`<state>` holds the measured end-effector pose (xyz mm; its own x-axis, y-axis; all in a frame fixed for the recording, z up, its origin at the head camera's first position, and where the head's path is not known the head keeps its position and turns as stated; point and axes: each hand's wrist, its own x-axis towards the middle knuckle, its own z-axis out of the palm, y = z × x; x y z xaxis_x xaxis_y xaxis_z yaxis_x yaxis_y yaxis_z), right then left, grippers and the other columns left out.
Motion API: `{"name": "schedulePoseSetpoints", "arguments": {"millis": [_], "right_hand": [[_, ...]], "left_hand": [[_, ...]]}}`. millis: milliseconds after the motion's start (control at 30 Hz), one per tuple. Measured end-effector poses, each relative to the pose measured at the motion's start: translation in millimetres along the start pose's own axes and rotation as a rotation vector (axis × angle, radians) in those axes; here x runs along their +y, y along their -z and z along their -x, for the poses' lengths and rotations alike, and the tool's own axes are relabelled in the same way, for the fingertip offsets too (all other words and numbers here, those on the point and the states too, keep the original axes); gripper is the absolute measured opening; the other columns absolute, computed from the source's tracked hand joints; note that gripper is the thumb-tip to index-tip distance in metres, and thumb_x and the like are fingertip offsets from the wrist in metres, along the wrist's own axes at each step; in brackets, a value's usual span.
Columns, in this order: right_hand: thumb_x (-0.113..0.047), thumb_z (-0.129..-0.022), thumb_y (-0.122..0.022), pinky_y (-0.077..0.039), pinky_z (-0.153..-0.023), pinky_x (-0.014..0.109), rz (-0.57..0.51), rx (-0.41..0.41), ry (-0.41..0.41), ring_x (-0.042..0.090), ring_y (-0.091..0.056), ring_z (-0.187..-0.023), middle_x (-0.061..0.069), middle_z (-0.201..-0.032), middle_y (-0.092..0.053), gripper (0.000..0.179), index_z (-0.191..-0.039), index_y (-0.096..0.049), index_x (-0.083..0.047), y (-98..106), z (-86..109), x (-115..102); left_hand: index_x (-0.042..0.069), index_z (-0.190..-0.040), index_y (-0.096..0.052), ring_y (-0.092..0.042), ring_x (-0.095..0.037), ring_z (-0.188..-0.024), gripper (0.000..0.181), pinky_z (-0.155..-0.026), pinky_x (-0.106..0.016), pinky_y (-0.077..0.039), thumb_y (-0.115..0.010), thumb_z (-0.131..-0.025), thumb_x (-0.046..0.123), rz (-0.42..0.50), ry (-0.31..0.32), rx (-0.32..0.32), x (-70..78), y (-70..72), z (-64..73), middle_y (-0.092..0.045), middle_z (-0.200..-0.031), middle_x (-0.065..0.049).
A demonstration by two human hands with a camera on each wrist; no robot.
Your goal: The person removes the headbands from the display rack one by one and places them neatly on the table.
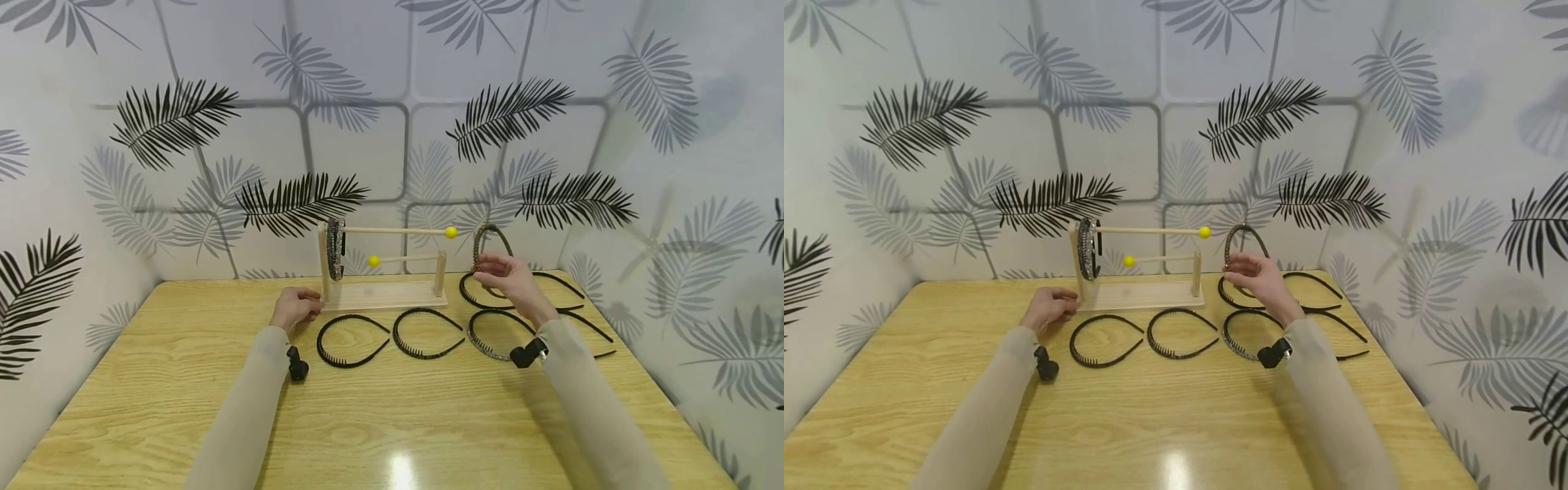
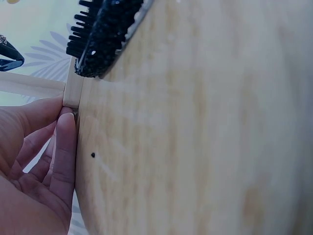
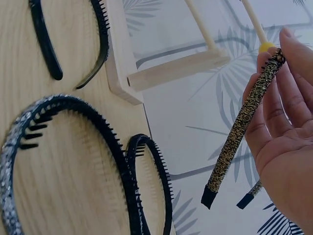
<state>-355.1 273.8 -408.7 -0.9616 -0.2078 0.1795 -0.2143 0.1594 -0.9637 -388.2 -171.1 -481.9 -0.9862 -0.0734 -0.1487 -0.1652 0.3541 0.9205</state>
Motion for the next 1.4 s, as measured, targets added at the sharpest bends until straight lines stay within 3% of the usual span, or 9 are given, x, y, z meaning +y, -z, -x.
{"name": "schedulePoseSetpoints", "arguments": {"millis": [167,400,633,867,1133,1400], "right_hand": [[-0.017,-0.091,-0.072,-0.057,-0.083,0.025,0.141,-0.049,-0.04,0.004,-0.065,-0.097,-0.001,-0.112,-0.067,0.052,-0.135,-0.053,0.001,0.7,6.0,3.0],[-0.019,-0.089,-0.074,-0.057,-0.09,0.042,0.245,-0.135,-0.037,0.006,-0.065,-0.098,0.017,-0.121,-0.064,0.051,-0.133,-0.057,0.0,-10.6,16.5,9.5],[-0.019,-0.09,-0.073,-0.057,-0.084,0.028,0.284,-0.209,-0.043,0.015,-0.064,-0.102,0.018,-0.121,-0.064,0.046,-0.13,-0.059,-0.001,-28.0,30.0,15.9],[-0.018,-0.089,-0.074,-0.057,-0.084,0.029,0.307,-0.278,-0.067,0.021,-0.063,-0.103,0.017,-0.117,-0.065,0.045,-0.128,-0.06,0.0,-41.8,37.8,19.4],[-0.017,-0.088,-0.074,-0.058,-0.081,0.027,0.326,-0.386,-0.041,0.019,-0.065,-0.1,0.012,-0.11,-0.069,0.041,-0.124,-0.064,0.0,-52.0,42.6,15.3],[-0.02,-0.086,-0.077,-0.057,-0.085,0.026,0.36,-0.469,-0.056,0.021,-0.067,-0.103,0.015,-0.117,-0.069,0.042,-0.123,-0.067,-0.004,-64.6,51.0,16.0]], "left_hand": [[-0.003,-0.125,-0.063,-0.066,-0.013,-0.071,0.035,-0.063,-0.025,-0.058,-0.068,-0.092,0.008,0.004,0.003,0.002,1.1,1.8,0.1,-0.069,-0.109,-0.021],[-0.004,-0.125,-0.063,-0.066,-0.014,-0.072,0.035,-0.063,-0.026,-0.058,-0.067,-0.092,0.007,-0.002,-0.009,0.004,1.8,3.0,2.2,-0.069,-0.109,-0.022],[-0.007,-0.124,-0.063,-0.065,-0.015,-0.073,0.034,-0.063,-0.025,-0.058,-0.066,-0.092,0.004,0.011,-0.008,-0.004,0.4,1.6,7.7,-0.069,-0.108,-0.024],[-0.008,-0.124,-0.062,-0.067,-0.018,-0.078,0.033,-0.066,-0.027,-0.059,-0.063,-0.093,0.003,-0.023,-0.023,-0.008,1.4,2.3,14.0,-0.067,-0.113,-0.026],[-0.007,-0.123,-0.064,-0.069,-0.016,-0.074,0.033,-0.067,-0.029,-0.06,-0.064,-0.093,0.004,-0.062,-0.044,-0.012,3.6,5.6,10.6,-0.069,-0.112,-0.026],[-0.006,-0.125,-0.063,-0.07,-0.018,-0.077,0.033,-0.068,-0.028,-0.06,-0.064,-0.093,0.004,-0.046,-0.026,-0.011,4.1,3.8,8.0,-0.067,-0.115,-0.026]]}}
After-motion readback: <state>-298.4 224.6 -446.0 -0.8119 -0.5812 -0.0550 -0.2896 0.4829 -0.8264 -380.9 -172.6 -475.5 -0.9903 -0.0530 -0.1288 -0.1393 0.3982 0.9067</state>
